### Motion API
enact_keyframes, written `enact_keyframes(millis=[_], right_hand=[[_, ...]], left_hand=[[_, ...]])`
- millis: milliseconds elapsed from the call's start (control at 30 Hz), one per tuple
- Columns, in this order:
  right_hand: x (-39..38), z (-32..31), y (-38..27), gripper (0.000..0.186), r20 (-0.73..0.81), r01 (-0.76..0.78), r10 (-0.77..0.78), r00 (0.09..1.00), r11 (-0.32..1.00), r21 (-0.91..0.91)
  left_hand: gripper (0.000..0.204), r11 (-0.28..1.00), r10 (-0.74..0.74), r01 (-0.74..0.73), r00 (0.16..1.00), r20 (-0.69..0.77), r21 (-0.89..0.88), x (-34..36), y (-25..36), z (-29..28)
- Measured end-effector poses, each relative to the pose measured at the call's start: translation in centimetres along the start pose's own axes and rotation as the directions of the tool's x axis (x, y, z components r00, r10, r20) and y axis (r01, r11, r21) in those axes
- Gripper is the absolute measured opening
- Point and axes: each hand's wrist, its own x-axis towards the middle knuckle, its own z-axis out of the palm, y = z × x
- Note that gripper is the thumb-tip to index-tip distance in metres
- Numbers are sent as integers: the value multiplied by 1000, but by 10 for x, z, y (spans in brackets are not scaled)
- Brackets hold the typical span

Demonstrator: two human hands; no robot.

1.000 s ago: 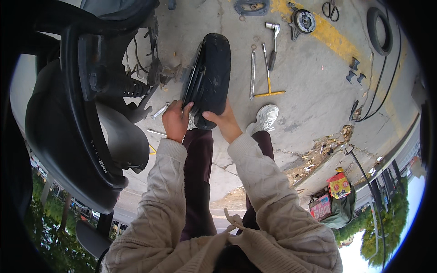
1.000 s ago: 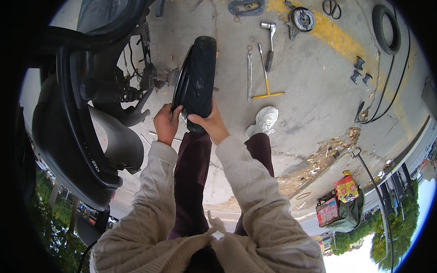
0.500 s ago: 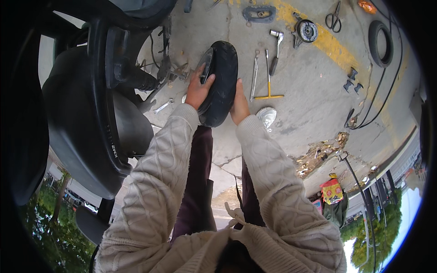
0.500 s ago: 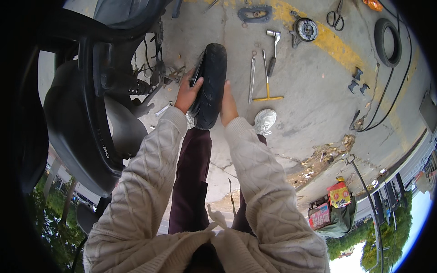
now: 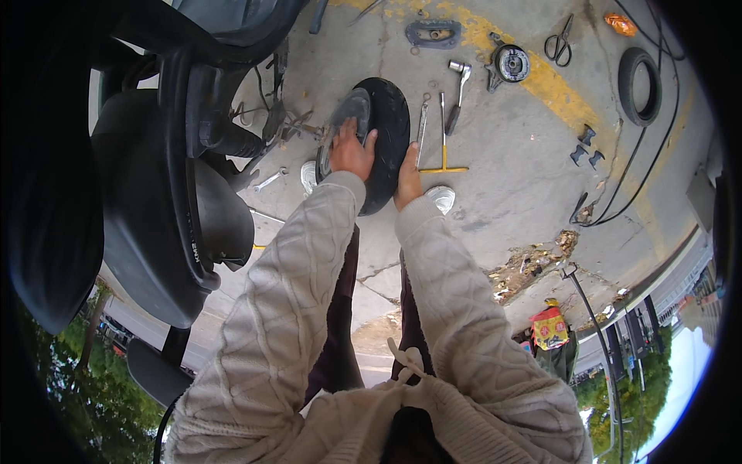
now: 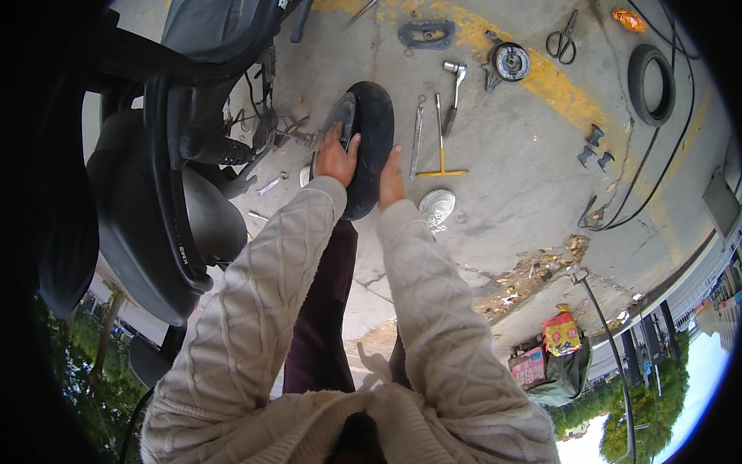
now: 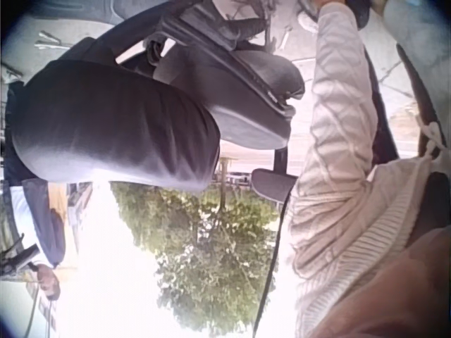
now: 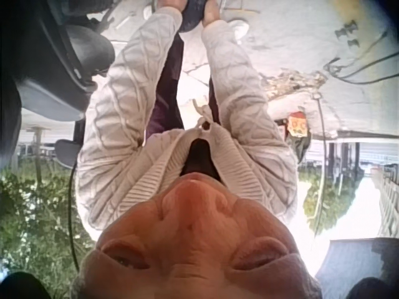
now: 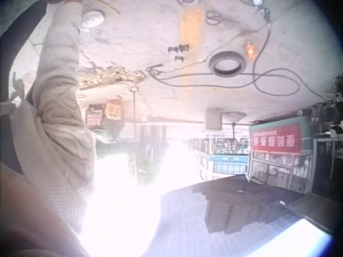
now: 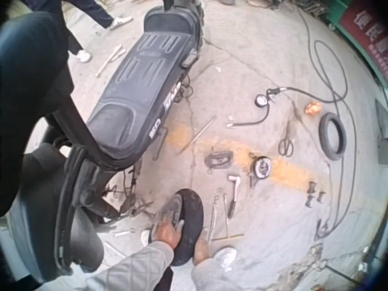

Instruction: The person removes the old tire from a scooter wheel using tire levers, then unwraps a new tire from orange packaging and fits it onto the wheel rim. The person uses both hands to pry the tire off and to seat the new tire onto the rim.

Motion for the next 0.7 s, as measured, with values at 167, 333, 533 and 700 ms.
enact_keyframes(millis=[167, 333, 533, 700], right_hand=[[-17, 8, -15, 90, -108, 95, -113, 988, 982, -162], [-15, -8, 2, 82, 149, -11, -27, 988, 968, 249], [-18, 1, 57, 71, -111, 127, -100, 989, 954, 272], [-17, 38, 49, 69, -174, 196, -154, 973, 947, 255]], left_hand=[[64, 999, -11, 11, 1000, 1, 52, 6, 9, 3], [66, 998, 17, -18, 1000, -10, -54, 9, 19, -6], [38, 979, 59, -91, 983, 173, 184, -41, -23, -51], [31, 934, 309, -336, 930, 196, 124, -16, -43, -77]])
